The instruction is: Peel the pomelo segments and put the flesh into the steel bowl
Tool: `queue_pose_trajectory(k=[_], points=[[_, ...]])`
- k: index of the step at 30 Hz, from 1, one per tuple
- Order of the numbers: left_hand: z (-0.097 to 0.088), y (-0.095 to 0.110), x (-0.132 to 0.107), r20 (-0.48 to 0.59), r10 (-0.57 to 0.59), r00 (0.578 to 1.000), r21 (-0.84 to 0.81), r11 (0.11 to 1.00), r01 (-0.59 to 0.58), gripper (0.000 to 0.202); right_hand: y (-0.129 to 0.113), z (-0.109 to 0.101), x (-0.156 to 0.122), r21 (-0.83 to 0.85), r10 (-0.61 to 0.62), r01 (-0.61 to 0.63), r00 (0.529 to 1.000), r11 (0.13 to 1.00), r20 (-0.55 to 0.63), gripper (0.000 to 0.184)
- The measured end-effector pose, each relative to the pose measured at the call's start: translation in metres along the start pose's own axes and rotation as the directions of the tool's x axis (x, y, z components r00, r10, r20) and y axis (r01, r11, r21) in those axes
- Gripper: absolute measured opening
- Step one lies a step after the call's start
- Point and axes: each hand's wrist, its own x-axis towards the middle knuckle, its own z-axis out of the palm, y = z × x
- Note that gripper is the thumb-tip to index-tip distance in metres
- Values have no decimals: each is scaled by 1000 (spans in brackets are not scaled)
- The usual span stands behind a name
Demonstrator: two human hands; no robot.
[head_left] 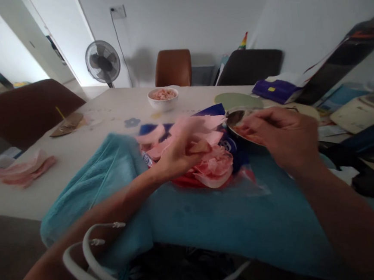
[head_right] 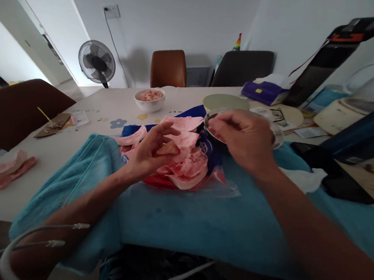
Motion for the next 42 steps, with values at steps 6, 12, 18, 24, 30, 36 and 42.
queue_pose_trajectory(k=[6, 12, 18, 24, 30, 36, 42], points=[[1, -8, 0, -18, 65, 998, 135, 989, -62, 55, -18, 30, -21, 165, -137, 89, 942, 982, 305, 33], [-5, -16, 3, -45, 180, 983, 233, 958, -165, 35, -4, 40, -26, 225, -35, -30, 960, 974, 278, 16], [-10, -25, 6, -2, 318, 948, 314, 900, -302, 26, -4, 36, -30, 231, -10, -53, 965, 971, 262, 23], [-9, -25, 6, 47, 387, 921, 315, 869, -381, 23, -10, 34, -32, 371, 60, -237, 901, 898, 430, 16], [-8, -25, 3, 46, 339, 940, 309, 890, -336, 21, -6, 36, -33, 340, 163, -355, 862, 871, 481, 21], [-10, -25, 4, 66, 355, 933, 360, 863, -354, 19, -7, 38, -36, 257, 95, -225, 895, 940, 436, 17], [-8, -10, 0, 72, 176, 982, 168, 968, -186, 19, -16, 36, -40, 225, 76, -171, 923, 959, 377, 14]])
